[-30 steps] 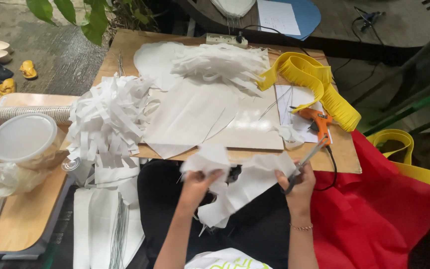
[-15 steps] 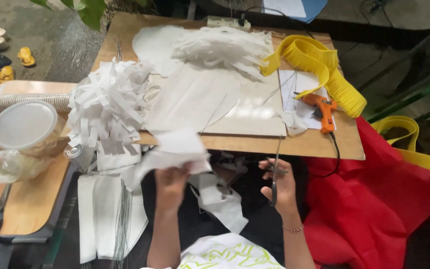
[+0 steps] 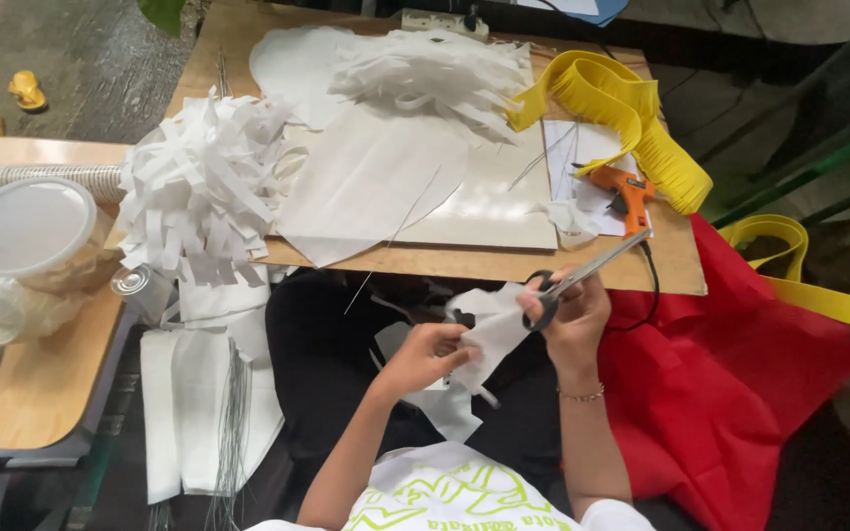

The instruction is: Cutting white fabric into strips and small pieces using scissors at a workstation.

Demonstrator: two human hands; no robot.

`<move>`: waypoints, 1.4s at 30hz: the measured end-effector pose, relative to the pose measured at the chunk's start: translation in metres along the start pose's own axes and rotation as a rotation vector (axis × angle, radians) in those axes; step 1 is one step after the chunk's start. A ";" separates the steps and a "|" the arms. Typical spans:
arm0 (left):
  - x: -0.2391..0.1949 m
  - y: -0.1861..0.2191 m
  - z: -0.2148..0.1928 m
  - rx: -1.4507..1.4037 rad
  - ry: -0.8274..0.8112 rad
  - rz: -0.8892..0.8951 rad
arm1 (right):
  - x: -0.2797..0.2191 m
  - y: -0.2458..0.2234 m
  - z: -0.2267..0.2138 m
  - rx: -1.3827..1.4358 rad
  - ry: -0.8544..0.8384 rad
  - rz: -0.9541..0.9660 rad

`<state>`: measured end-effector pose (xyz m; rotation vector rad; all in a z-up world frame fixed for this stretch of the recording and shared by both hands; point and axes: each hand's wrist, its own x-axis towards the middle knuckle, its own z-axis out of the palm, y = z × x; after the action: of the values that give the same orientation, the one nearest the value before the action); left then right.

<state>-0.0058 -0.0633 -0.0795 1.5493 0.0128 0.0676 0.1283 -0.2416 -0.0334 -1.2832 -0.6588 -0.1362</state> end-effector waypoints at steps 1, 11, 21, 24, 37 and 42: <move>0.001 0.005 -0.001 -0.003 -0.003 0.004 | 0.010 -0.010 0.001 -0.005 0.001 -0.003; 0.016 -0.002 0.001 0.205 -0.136 -0.079 | 0.089 -0.069 -0.007 -0.191 0.001 -0.232; 0.048 0.009 -0.007 -0.173 -0.048 -0.238 | 0.020 -0.029 -0.011 -0.070 -0.226 -0.112; 0.045 0.019 -0.010 -0.251 0.037 -0.295 | 0.001 -0.026 -0.006 -0.061 -0.318 -0.093; 0.040 0.013 0.022 -0.618 -0.007 -0.062 | -0.005 -0.035 -0.008 -0.296 -0.380 -0.196; 0.031 0.033 0.039 -0.299 0.310 -0.005 | -0.021 -0.001 -0.028 -0.168 -0.414 0.035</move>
<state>0.0261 -0.1002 -0.0443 1.2275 0.2418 0.2930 0.1213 -0.2732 -0.0468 -1.5001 -0.9930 0.1098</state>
